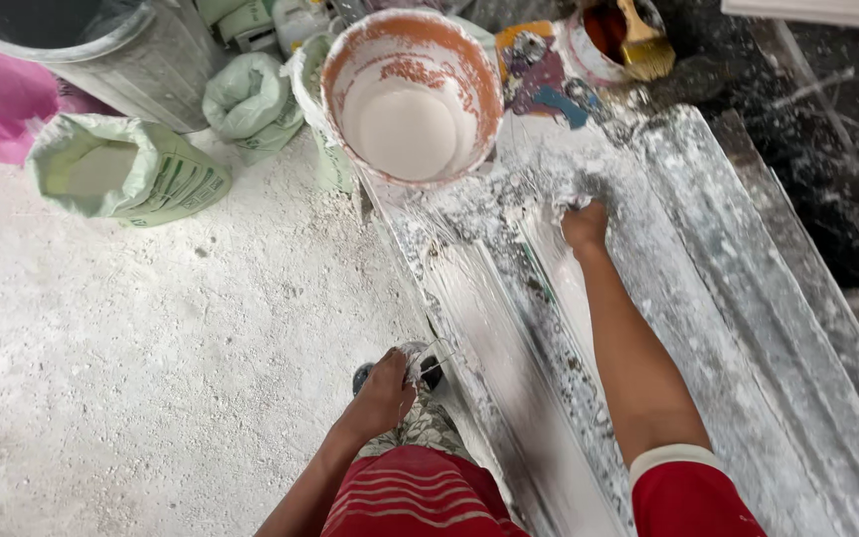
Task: The person applies white gypsum slurry by hand onto long decorative molding strips laid on the workshop floor, scooping paste from a bowl and spreading and smoothing it along the mold surfaces with their palms and fingers. They work along several strips and periodically dip their hands back into the paste bowl.
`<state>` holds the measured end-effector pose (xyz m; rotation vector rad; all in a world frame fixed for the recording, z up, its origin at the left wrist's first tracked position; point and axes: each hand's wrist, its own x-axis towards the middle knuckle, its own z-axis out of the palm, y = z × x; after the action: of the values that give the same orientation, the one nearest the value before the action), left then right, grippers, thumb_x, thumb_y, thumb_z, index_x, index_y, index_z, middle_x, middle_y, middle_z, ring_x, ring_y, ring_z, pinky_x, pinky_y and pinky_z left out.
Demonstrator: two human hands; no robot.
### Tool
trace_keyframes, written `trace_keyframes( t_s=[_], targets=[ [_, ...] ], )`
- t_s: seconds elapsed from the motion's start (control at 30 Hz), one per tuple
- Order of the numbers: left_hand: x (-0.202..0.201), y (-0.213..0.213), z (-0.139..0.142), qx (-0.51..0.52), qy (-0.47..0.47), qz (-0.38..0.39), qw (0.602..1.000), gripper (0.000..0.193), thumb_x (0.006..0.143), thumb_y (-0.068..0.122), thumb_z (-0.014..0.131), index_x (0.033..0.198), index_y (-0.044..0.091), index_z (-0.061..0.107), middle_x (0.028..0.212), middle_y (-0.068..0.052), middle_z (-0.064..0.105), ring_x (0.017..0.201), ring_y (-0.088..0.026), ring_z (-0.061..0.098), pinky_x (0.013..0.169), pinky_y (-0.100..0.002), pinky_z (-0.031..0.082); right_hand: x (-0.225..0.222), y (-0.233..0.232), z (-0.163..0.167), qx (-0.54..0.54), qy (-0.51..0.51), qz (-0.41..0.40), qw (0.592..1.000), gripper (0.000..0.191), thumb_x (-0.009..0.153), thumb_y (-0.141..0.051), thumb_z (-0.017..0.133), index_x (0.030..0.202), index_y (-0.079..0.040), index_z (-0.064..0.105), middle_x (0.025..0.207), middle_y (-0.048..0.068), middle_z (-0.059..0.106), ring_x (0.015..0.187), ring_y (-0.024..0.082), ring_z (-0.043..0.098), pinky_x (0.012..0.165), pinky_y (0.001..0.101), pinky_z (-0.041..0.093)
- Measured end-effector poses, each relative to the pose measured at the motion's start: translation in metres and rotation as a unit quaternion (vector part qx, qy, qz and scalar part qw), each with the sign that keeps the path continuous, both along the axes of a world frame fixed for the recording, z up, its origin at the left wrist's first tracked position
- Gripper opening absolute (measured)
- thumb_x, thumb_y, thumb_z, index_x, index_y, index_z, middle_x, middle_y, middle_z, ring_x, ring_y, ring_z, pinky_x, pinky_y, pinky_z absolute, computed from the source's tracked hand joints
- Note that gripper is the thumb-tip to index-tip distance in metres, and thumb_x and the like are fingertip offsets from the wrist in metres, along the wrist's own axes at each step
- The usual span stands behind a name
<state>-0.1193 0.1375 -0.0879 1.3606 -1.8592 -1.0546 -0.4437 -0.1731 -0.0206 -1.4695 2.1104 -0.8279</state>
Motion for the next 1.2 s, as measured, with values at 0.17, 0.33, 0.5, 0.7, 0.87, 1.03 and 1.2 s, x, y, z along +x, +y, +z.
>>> trace_keyframes(
  t_s=[0.17,0.33,0.5,0.7,0.87,1.03,1.2],
  targets=[
    [-0.002,-0.018,0.001,-0.177,-0.007,0.092,0.980,0.052,0.080,0.002,0.072,0.121,-0.018,0.048,0.102,-0.034,0.056,0.088,-0.048,0.055,0.072,-0.055,0.048,-0.004,-0.020,-0.010,-0.048,0.185,0.080,0.978,0.032,0.075,-0.008,0.076,0.096,0.015,0.069,0.095,0.037,0.069,0.092,0.050,0.068,0.086,0.0510,0.055],
    [-0.007,-0.061,0.014,-0.008,0.009,0.118,0.993,0.021,0.085,-0.001,0.069,0.100,-0.007,0.056,0.082,-0.023,0.059,0.070,-0.040,0.058,0.063,-0.049,0.046,-0.026,-0.001,-0.006,-0.054,0.079,0.114,0.989,0.022,0.082,-0.001,0.066,0.102,0.005,0.072,0.101,0.028,0.073,0.095,0.044,0.071,0.085,0.0484,0.057],
    [-0.009,-0.121,0.046,0.010,0.145,0.079,0.986,0.029,0.080,-0.006,0.060,0.108,-0.002,0.065,0.080,-0.017,0.063,0.063,-0.033,0.060,0.058,-0.044,0.047,0.019,0.077,0.005,-0.047,-0.127,0.207,0.969,0.028,0.078,0.007,0.059,0.105,0.001,0.066,0.104,0.021,0.071,0.094,0.036,0.070,0.081,0.0443,0.058],
    [-0.006,-0.199,0.051,-0.056,0.117,-0.035,0.991,0.030,0.083,0.001,0.069,0.113,0.000,0.073,0.075,-0.018,0.063,0.072,-0.034,0.058,0.079,-0.048,0.051,0.114,0.148,-0.002,0.121,-0.101,0.193,0.968,0.044,0.077,0.015,0.053,0.116,-0.002,0.065,0.104,0.017,0.070,0.090,0.032,0.069,0.082,0.0448,0.059],
    [-0.006,-0.247,0.031,0.150,0.190,-0.084,0.967,0.033,0.092,0.008,0.066,0.122,-0.003,0.058,0.113,-0.024,0.065,0.102,-0.036,0.066,0.092,-0.045,0.054,0.136,0.134,-0.024,0.083,0.112,0.230,0.963,0.052,0.078,0.002,0.064,0.129,-0.006,0.067,0.140,0.017,0.059,0.134,0.044,0.049,0.115,0.0575,0.038],
    [-0.017,-0.268,0.019,0.131,0.085,-0.097,0.983,0.064,0.082,0.007,0.066,0.141,-0.005,0.044,0.131,-0.031,0.057,0.119,-0.046,0.058,0.102,-0.048,0.046,0.164,0.107,-0.051,0.278,0.251,0.193,0.907,0.067,0.087,-0.029,0.065,0.142,0.005,0.048,0.159,0.027,0.028,0.146,0.047,0.020,0.115,0.0618,0.021],
    [-0.005,-0.277,0.014,0.129,0.032,-0.099,0.986,0.054,0.086,0.015,0.065,0.135,-0.004,0.051,0.125,-0.031,0.061,0.111,-0.046,0.061,0.098,-0.050,0.048,0.188,0.085,-0.052,0.270,0.331,0.151,0.891,0.057,0.097,-0.033,0.055,0.145,-0.002,0.052,0.160,0.023,0.035,0.149,0.044,0.027,0.120,0.0618,0.022]
  ],
)
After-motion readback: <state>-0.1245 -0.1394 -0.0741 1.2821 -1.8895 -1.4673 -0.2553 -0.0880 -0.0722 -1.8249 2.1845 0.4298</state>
